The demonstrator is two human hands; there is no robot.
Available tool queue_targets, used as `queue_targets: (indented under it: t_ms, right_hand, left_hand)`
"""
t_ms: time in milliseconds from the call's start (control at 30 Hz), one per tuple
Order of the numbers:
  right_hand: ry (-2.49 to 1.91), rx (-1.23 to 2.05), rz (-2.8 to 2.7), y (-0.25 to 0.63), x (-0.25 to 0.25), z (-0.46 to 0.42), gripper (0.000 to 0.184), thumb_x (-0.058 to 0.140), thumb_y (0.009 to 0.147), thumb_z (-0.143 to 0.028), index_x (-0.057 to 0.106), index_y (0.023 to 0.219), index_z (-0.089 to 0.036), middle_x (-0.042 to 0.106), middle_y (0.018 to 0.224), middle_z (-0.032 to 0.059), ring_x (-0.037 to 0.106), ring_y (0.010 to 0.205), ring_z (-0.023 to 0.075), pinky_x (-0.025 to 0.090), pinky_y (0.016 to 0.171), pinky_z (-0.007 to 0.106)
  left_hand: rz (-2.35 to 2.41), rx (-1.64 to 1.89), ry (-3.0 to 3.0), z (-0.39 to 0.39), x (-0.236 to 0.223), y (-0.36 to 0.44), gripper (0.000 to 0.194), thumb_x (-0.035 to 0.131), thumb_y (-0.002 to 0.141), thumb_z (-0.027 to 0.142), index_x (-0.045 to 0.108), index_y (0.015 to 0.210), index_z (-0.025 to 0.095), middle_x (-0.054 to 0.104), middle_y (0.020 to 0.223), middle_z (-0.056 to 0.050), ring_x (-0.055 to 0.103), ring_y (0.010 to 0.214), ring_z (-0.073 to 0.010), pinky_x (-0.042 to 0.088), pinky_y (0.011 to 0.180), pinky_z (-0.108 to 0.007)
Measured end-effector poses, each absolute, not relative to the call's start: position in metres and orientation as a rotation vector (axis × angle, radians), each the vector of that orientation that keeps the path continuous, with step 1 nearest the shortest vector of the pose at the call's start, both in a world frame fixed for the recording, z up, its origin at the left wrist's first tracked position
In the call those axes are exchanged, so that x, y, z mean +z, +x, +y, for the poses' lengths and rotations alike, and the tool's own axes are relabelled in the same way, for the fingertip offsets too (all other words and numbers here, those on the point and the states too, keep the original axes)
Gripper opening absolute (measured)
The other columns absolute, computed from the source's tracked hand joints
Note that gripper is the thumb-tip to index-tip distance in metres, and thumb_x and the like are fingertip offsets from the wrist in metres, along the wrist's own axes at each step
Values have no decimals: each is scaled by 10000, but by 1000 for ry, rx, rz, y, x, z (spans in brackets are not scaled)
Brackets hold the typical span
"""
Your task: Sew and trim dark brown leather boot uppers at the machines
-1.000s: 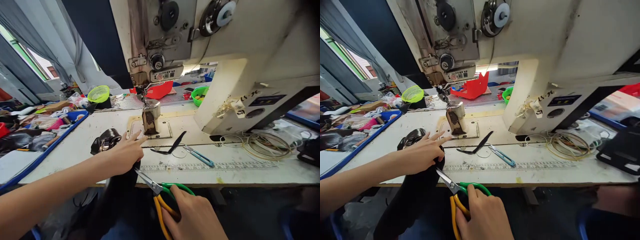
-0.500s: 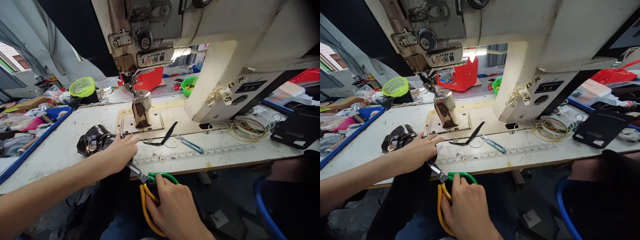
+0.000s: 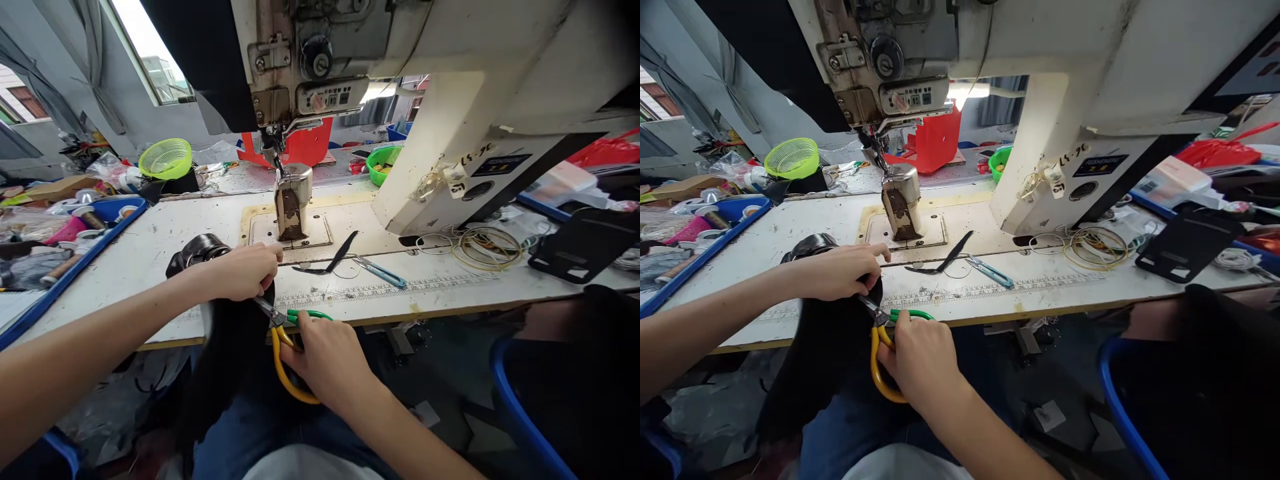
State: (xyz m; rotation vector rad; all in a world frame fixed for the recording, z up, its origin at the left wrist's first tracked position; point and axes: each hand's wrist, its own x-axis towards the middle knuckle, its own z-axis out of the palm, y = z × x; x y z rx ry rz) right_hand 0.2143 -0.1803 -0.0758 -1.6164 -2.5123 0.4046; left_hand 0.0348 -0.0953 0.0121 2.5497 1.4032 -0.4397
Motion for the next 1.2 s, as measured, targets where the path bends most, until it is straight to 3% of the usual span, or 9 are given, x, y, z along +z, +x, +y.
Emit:
queue_targets:
  t_ms: [500, 833, 1033, 1200]
  right_hand:
    - [-1521, 390, -2497, 197, -75, -167, 231, 651, 890, -412, 604, 830, -193, 723, 731, 30, 710, 704, 237, 196, 520, 307]
    - [-1572, 336, -2452, 191, -63, -176, 238, 613, 884, -405, 549, 778, -202, 687, 702, 28, 683, 656, 229, 221, 525, 313]
    - [-1500, 308, -2498, 172, -57, -168, 212, 615, 906, -376, 609, 903, -164, 713, 766, 72, 718, 749, 257, 320, 557, 302]
    - [-1466, 378, -2526, 157, -61, -155, 270, 615, 903, -428, 665, 834, -172, 723, 779, 92, 718, 756, 288, 377, 566, 302]
  left_hand:
    - [1429, -84, 2473, -95, 25, 6, 64, 718, 804, 175, 694, 754, 206, 592, 1217, -12, 593, 1140, -200, 448, 976, -310]
    - [1492, -25, 2463, -100, 32, 3, 42, 710, 799, 211, 706, 758, 219, 599, 1233, -5, 609, 1101, -209, 454, 976, -322]
    - [1447, -34, 2484, -105, 33, 3, 68, 701, 822, 188, 693, 758, 210, 594, 1240, -10, 611, 1121, -191, 465, 959, -293]
    - [1415, -70, 2578, -110, 30, 5, 121, 631, 853, 102, 644, 766, 185, 592, 1262, -26, 625, 1099, -170, 471, 928, -259]
